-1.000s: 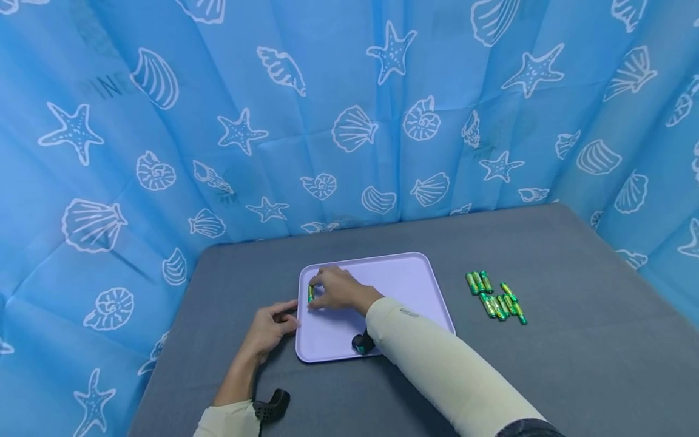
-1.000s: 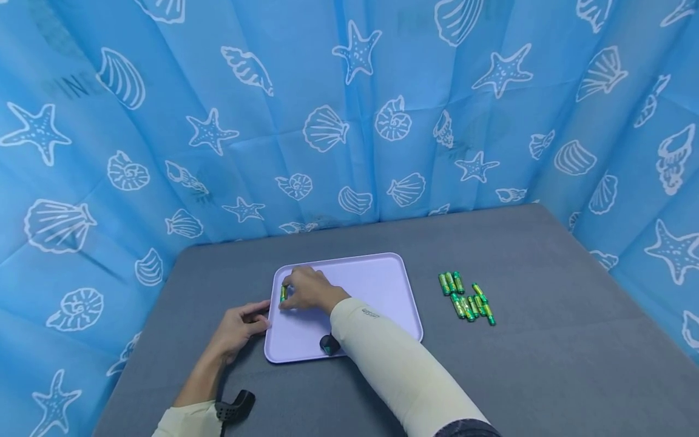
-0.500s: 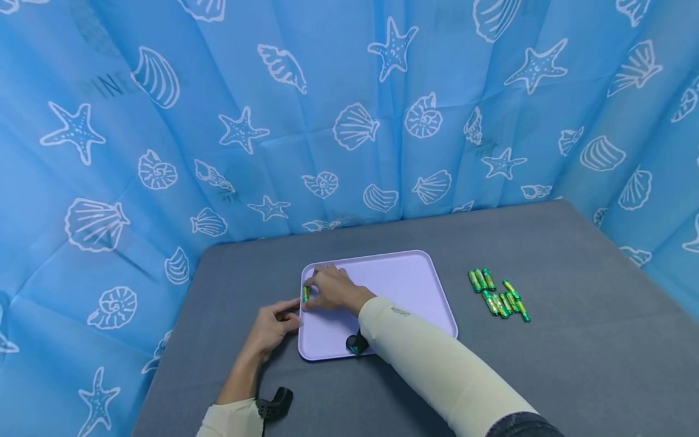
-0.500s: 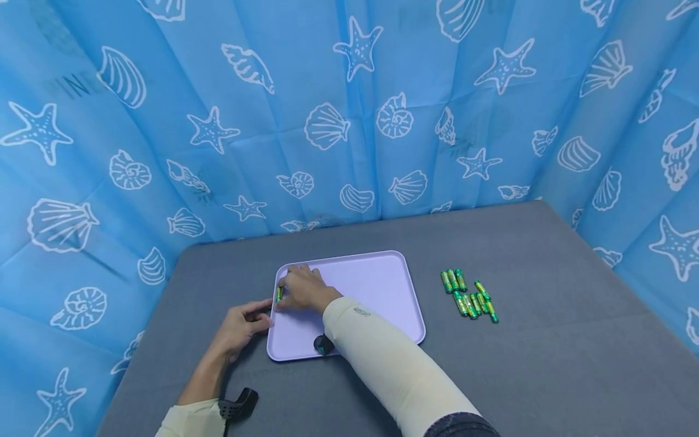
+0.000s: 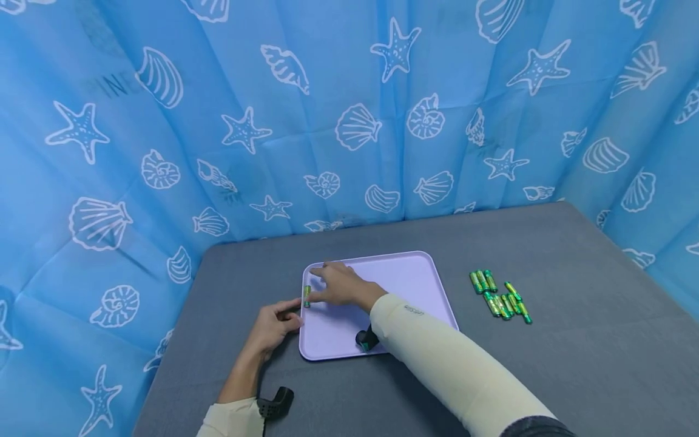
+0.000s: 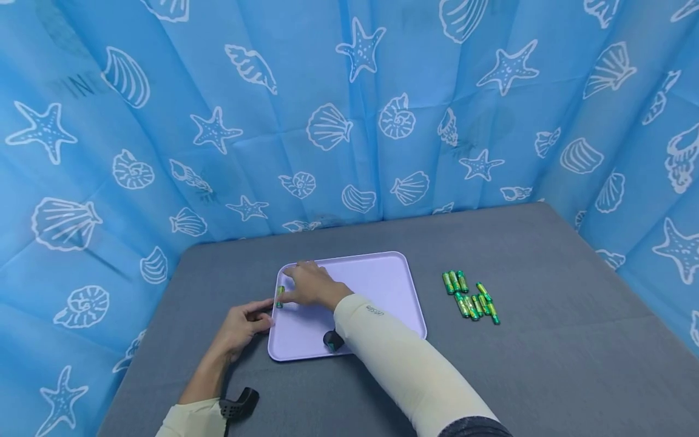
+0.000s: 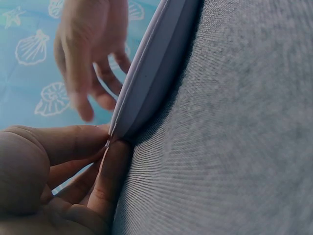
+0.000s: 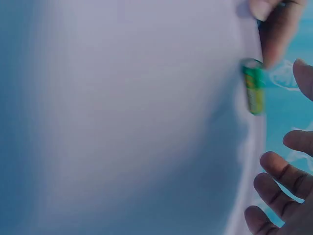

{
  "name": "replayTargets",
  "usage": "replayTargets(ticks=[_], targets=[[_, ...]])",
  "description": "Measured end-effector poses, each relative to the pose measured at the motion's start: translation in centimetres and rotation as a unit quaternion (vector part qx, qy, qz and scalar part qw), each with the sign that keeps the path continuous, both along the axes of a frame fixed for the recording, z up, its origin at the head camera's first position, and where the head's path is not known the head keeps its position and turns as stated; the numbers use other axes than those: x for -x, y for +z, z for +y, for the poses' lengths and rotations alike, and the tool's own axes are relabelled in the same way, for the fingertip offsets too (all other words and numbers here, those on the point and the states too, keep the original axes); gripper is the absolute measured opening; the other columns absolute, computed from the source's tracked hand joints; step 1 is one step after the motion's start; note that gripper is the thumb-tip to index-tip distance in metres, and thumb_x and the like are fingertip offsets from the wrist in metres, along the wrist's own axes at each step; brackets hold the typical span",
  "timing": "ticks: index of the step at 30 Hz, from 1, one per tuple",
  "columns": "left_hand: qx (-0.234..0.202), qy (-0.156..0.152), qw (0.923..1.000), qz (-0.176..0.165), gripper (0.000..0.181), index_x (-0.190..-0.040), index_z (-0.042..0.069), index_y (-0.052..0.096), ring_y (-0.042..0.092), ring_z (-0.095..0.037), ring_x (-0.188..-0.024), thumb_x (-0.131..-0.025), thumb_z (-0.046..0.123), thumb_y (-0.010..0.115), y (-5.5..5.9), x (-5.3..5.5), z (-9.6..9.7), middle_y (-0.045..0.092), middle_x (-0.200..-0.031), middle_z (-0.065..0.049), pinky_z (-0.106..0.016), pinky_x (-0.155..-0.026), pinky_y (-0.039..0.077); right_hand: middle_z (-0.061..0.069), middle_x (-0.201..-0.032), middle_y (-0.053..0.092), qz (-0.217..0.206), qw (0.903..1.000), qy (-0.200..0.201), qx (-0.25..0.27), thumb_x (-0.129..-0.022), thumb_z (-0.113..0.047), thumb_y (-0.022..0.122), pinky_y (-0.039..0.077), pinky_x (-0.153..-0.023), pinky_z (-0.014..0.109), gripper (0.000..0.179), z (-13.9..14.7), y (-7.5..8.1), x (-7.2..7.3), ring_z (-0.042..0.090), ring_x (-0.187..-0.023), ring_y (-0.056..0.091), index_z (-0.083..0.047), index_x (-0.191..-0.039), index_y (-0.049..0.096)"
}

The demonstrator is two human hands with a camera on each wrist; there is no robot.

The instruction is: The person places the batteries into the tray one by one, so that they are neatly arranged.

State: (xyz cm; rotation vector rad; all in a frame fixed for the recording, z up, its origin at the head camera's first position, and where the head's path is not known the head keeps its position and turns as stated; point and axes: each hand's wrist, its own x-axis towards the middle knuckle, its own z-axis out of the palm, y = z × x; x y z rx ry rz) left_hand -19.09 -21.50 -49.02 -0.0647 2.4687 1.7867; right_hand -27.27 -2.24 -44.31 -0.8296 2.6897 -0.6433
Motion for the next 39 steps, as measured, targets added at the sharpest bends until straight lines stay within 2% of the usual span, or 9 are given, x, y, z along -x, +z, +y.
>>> replayTargets(ticks=[7, 13, 18, 24, 29, 34, 39], targets=[[0.007, 0.001, 0.9999, 0.007, 0.045, -0.124, -0.005, 0.062, 0.056, -0.019, -0.073, -0.080, -0.011, 0.068, -0.2, 0.1, 0.1, 0.062, -0.080, -0.010, -0.026, -0.061, 0.048, 0.016, -0.146, 0.037, -0.013, 0.9978, -0.023, 0.062, -0.086, -0.049, 0.068, 0.035, -0.099, 0.051, 0.071, 4.2, 2.9, 0.1, 0.032, -0.132, 0.034, -0.016, -0.145, 0.046], [0.001, 0.007, 1.0000, 0.003, 0.046, -0.124, -0.007, 0.061, 0.056, -0.018, -0.073, -0.079, -0.014, 0.067, 0.0, -0.1, -0.1, 0.062, -0.078, -0.010, -0.025, -0.061, 0.048, 0.012, -0.130, 0.050, 0.021, 0.9933, -0.036, 0.108, -0.086, -0.043, 0.070, 0.042, -0.091, 0.047, 0.068, 8.7, 4.6, 0.0, 0.029, -0.118, 0.047, -0.012, -0.142, 0.049], [0.007, 0.009, 0.9999, 0.004, 0.045, -0.124, -0.006, 0.062, 0.056, -0.019, -0.074, -0.079, -0.012, 0.067, 0.2, -0.1, -0.2, 0.062, -0.079, -0.011, -0.026, -0.062, 0.048, 0.011, -0.123, 0.054, 0.056, 0.9860, -0.044, 0.151, -0.085, -0.038, 0.073, 0.044, -0.087, 0.048, 0.065, 12.3, 5.8, -0.5, 0.030, -0.113, 0.050, -0.009, -0.139, 0.052], [0.019, 0.008, 0.9998, -0.001, 0.046, -0.124, -0.003, 0.063, 0.055, -0.020, -0.076, -0.079, -0.011, 0.069, 0.1, 0.0, 0.1, 0.062, -0.081, -0.009, -0.026, -0.062, 0.047, 0.011, -0.121, 0.055, 0.091, 0.9780, -0.053, 0.180, -0.084, -0.030, 0.075, 0.045, -0.085, 0.049, 0.061, 16.4, 6.9, -1.5, 0.028, -0.111, 0.051, -0.006, -0.137, 0.054], [0.017, 0.011, 0.9998, -0.001, 0.047, -0.124, -0.005, 0.062, 0.055, -0.020, -0.076, -0.078, -0.011, 0.069, 0.1, 0.0, 0.3, 0.062, -0.082, -0.011, -0.026, -0.063, 0.048, 0.012, -0.120, 0.056, 0.118, 0.9741, -0.065, 0.181, -0.084, -0.030, 0.076, 0.044, -0.084, 0.052, 0.062, 20.0, 7.6, -2.1, 0.032, -0.110, 0.050, -0.006, -0.137, 0.054], [0.022, 0.018, 0.9996, -0.008, 0.047, -0.124, -0.003, 0.063, 0.056, -0.020, -0.076, -0.078, -0.011, 0.070, 0.1, 0.0, 0.3, 0.062, -0.083, -0.011, -0.027, -0.063, 0.048, 0.014, -0.119, 0.056, 0.150, 0.9706, -0.068, 0.176, -0.084, -0.024, 0.076, 0.043, -0.083, 0.054, 0.061, 23.4, 7.9, -2.7, 0.034, -0.108, 0.050, -0.005, -0.137, 0.054], [0.024, 0.019, 0.9994, -0.017, 0.047, -0.125, -0.002, 0.063, 0.056, -0.020, -0.077, -0.079, -0.010, 0.070, 0.1, -0.1, 0.4, 0.062, -0.083, -0.009, -0.027, -0.063, 0.048, 0.014, -0.120, 0.054, 0.162, 0.9689, -0.067, 0.175, -0.085, -0.020, 0.075, 0.041, -0.082, 0.057, 0.060, 26.7, 7.4, -3.2, 0.034, -0.106, 0.049, -0.005, -0.138, 0.052]])
